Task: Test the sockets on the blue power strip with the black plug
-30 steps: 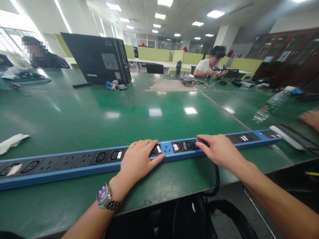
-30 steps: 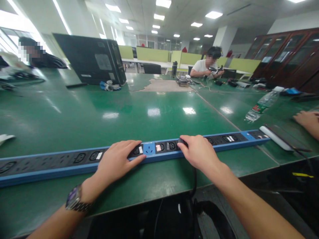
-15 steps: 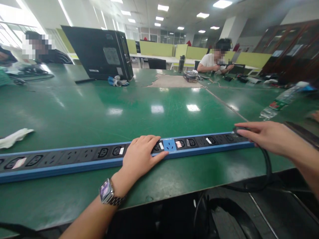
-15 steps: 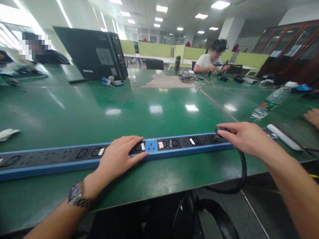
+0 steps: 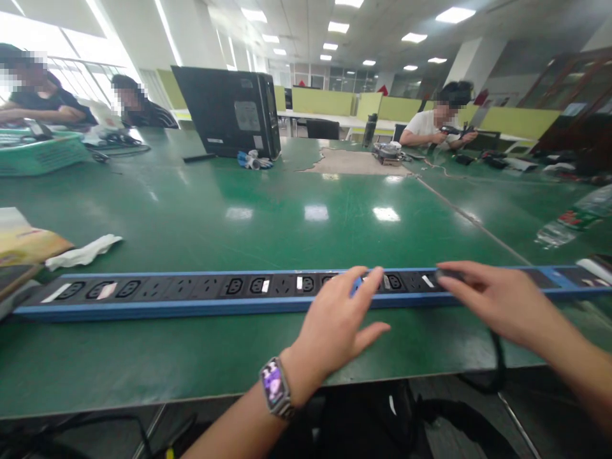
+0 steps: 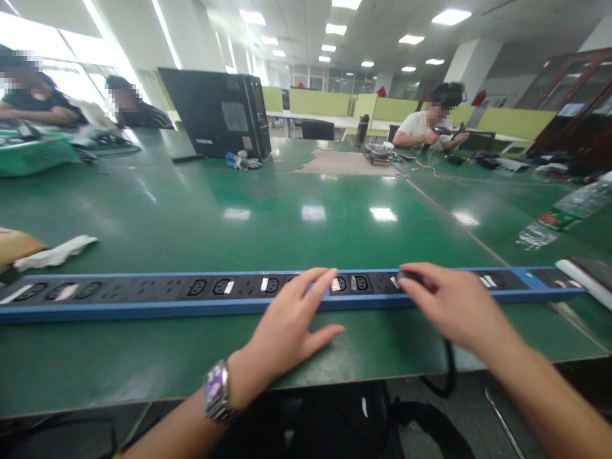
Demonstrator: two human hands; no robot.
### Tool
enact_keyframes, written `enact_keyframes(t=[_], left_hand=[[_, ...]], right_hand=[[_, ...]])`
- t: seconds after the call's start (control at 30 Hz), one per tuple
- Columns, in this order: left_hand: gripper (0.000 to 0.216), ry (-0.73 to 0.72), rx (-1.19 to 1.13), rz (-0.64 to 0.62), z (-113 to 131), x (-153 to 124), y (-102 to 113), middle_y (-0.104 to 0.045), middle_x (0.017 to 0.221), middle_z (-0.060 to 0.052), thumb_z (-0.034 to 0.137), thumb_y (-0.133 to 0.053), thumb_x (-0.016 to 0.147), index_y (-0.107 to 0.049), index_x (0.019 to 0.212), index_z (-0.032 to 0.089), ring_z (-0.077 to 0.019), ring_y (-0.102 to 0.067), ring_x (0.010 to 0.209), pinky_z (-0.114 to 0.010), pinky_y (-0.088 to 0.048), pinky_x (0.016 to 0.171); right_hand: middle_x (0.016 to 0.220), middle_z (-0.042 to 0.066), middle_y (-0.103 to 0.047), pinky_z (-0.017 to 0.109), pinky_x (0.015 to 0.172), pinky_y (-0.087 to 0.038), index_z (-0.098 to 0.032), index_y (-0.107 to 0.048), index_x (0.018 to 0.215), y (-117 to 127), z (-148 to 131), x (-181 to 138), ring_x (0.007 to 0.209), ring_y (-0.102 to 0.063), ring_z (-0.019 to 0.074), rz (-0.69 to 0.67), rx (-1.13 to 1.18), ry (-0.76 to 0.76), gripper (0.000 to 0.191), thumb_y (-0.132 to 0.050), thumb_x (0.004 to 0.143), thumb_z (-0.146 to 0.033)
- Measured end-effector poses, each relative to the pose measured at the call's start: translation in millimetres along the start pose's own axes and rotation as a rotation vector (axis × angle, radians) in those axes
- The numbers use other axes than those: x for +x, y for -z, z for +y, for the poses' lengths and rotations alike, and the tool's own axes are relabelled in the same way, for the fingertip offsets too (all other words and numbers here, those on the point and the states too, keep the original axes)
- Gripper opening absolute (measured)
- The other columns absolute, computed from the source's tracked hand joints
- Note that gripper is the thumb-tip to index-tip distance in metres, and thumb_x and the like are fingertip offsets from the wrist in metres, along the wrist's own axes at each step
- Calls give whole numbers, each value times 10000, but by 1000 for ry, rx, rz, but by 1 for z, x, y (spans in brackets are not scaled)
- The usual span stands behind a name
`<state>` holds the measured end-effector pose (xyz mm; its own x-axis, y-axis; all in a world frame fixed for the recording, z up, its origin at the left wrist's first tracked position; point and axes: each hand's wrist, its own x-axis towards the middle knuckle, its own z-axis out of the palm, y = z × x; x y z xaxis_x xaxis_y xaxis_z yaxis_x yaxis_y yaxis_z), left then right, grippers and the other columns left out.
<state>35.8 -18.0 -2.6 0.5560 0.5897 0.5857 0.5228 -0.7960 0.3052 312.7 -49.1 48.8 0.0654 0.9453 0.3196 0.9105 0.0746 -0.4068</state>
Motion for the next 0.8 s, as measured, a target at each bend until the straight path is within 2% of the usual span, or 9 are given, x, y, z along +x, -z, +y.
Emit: enact_keyframes(t=[0.07, 0.13, 0.2, 0.23, 0.3, 0.4, 0.53, 0.67, 0.8], left_hand=[[607, -50, -30, 22, 8, 3, 1, -601, 1251, -144, 400, -638, 872, -425, 1388, 161, -255, -594, 1100, -385, -527, 927], [388, 7, 11, 126, -5, -7, 16, -655, 1111, -103, 349, -556, 929, -522, 1279, 184, -228, -617, 1007, -377, -533, 886], [319, 210, 135, 265, -33, -26, 41, -633, 1143, -110, 331, -547, 939, -565, 1227, 194, -245, -593, 1066, -420, -505, 937], [281, 273, 182, 283, -48, -36, 53, -633, 1107, -104, 306, -537, 943, -583, 1196, 192, -238, -600, 1037, -414, -511, 918], [254, 210, 173, 184, -73, -53, 72, -631, 1089, -94, 244, -522, 943, -598, 1177, 183, -218, -610, 1021, -379, -523, 904], [257, 131, 132, 90, -86, -63, 82, -607, 1163, -95, 154, -497, 926, -629, 1144, 190, -200, -603, 1080, -353, -510, 946], [286, 225, 45, 163, -81, -62, 76, -631, 1216, -80, 150, -525, 911, -622, 1170, 219, -198, -604, 1132, -363, -488, 997], [341, 271, 22, 27, -79, -59, 69, -652, 1269, -82, 221, -512, 931, -539, 1271, 221, -217, -620, 1137, -401, -495, 990], [336, 314, -21, 1, -82, -57, 67, -612, 1341, -95, 224, -472, 943, -492, 1279, 214, -215, -600, 1188, -410, -485, 1006]], right_hand=[[850, 52, -745, 273, 559, -522, -232, -705, 1145, -21, -52, -11, 646, -673, 178, -215, 353, 70, 368, -651, 832, -417], [883, 55, -741, 278, 602, -556, -220, -645, 1202, -39, -79, -20, 693, -690, 178, -176, 647, -24, 415, -618, 857, -447], [789, 49, -718, 260, 545, -543, -185, -626, 1166, -55, -81, -25, 627, -675, 166, -95, 818, -185, 432, -623, 849, -478], [741, 42, -698, 248, 505, -524, -169, -621, 1146, -63, -77, -27, 587, -659, 159, -96, 863, -254, 445, -631, 840, -492], [710, 36, -672, 234, 468, -492, -148, -613, 1145, -79, -70, -33, 556, -638, 148, -223, 914, -311, 476, -626, 838, -512], [750, 38, -672, 232, 535, -509, -150, -631, 1150, -96, -71, -42, 610, -643, 136, -371, 918, -255, 467, -613, 853, -509], [700, 29, -656, 228, 563, -512, -151, -691, 1032, -95, -60, -50, 587, -609, 121, -229, 810, -285, 403, -619, 850, -504], [645, 29, -630, 221, 499, -484, -149, -714, 922, -85, -21, -54, 548, -575, 125, -35, 732, -370, 397, -646, 817, -526], [632, 29, -621, 225, 486, -472, -159, -722, 884, -85, 1, -60, 546, -570, 133, 67, 725, -389, 369, -652, 815, -515]])
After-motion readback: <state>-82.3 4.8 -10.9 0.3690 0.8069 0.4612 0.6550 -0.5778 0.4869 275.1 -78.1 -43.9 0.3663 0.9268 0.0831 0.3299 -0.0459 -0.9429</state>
